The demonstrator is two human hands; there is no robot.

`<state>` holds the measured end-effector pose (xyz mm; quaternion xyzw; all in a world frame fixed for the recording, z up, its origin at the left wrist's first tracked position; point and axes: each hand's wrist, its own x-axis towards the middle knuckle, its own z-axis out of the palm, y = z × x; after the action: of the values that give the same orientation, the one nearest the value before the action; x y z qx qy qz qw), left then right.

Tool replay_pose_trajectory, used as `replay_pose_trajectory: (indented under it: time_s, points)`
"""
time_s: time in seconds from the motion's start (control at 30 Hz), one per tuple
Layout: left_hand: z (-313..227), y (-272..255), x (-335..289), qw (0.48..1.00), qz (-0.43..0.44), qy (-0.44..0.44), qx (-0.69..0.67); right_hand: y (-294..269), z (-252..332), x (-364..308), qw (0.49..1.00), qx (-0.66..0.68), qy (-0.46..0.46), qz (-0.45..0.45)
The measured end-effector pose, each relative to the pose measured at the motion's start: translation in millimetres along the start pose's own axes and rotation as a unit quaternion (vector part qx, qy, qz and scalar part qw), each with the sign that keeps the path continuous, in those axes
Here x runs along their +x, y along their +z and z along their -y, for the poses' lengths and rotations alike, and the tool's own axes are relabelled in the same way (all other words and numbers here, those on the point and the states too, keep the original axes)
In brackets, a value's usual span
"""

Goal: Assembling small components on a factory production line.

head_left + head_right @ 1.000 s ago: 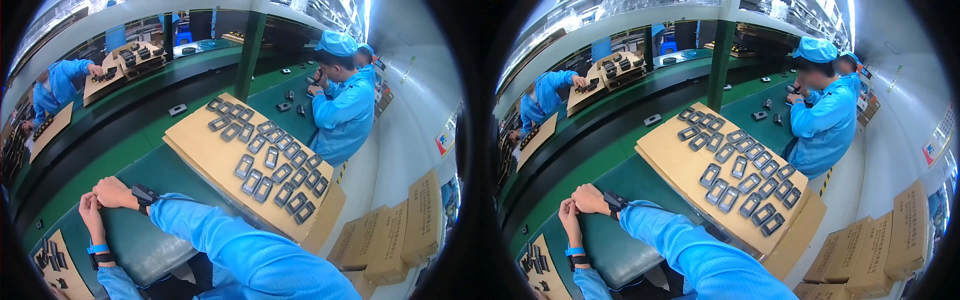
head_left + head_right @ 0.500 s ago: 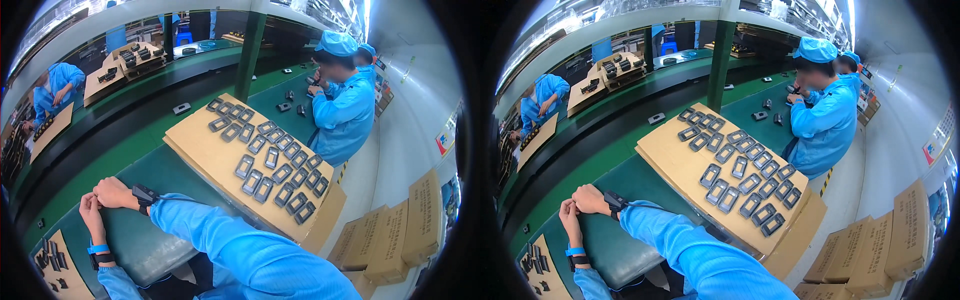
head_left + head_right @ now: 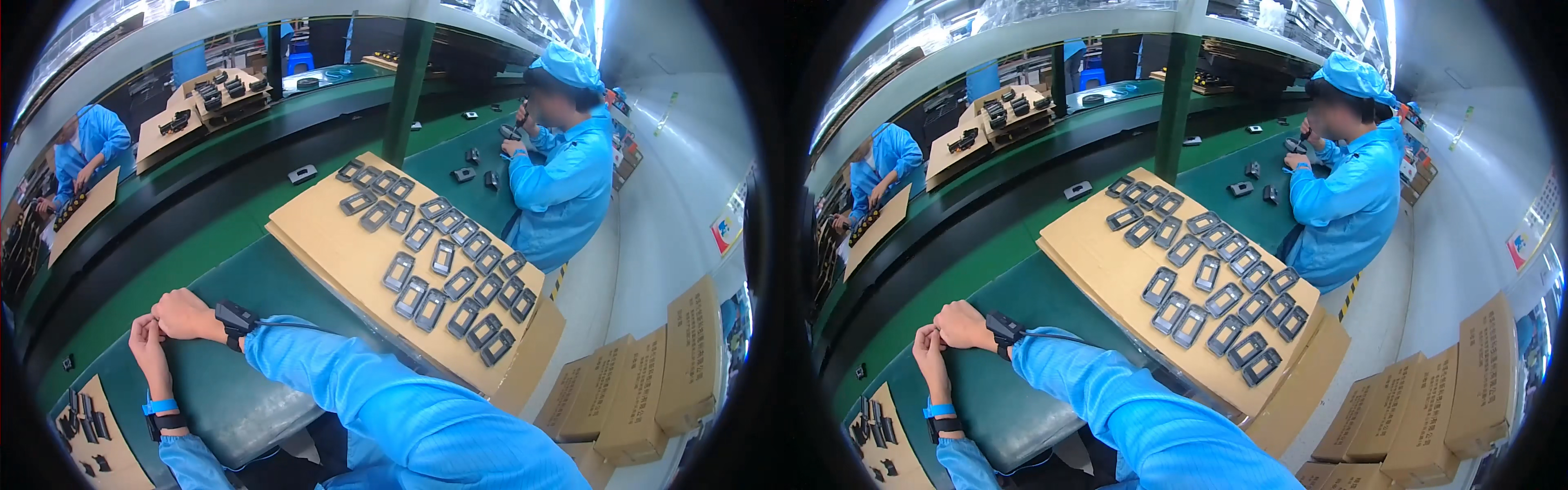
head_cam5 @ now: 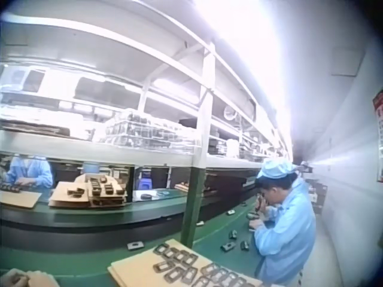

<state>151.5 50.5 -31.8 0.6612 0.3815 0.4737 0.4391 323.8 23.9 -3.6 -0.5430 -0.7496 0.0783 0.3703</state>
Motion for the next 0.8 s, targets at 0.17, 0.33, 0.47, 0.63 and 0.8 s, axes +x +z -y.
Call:
replay_pose_trajectory:
  time_s: [0.17,0.33,0.47,0.63,0.8]
  points:
    - [-1.0,0.1,-0.9,1.000,0.002,0.001,-0.003,0.4,0.2,-0.2,1.000,0.007,-0.007,-0.007]
    - [-7.5,6.8,0.3,1.000,0.005,0.000,0.002,0.0,-4.9,0.7,1.000,-0.008,0.000,-0.017]
    - [-3.4,-0.9,-1.7,1.000,0.003,-0.002,-0.004,-1.3,2.8,0.5,1.000,-0.008,-0.006,0.006]
    - [-3.6,-0.6,-0.7,1.000,0.007,-0.005,0.003,-1.2,1.0,-0.1,1.000,0.001,-0.006,-0.006]
    - [-4.3,2.2,-0.5,1.000,0.008,-0.001,-0.004,-0.7,-0.9,-0.3,1.000,-0.005,-0.010,-0.009]
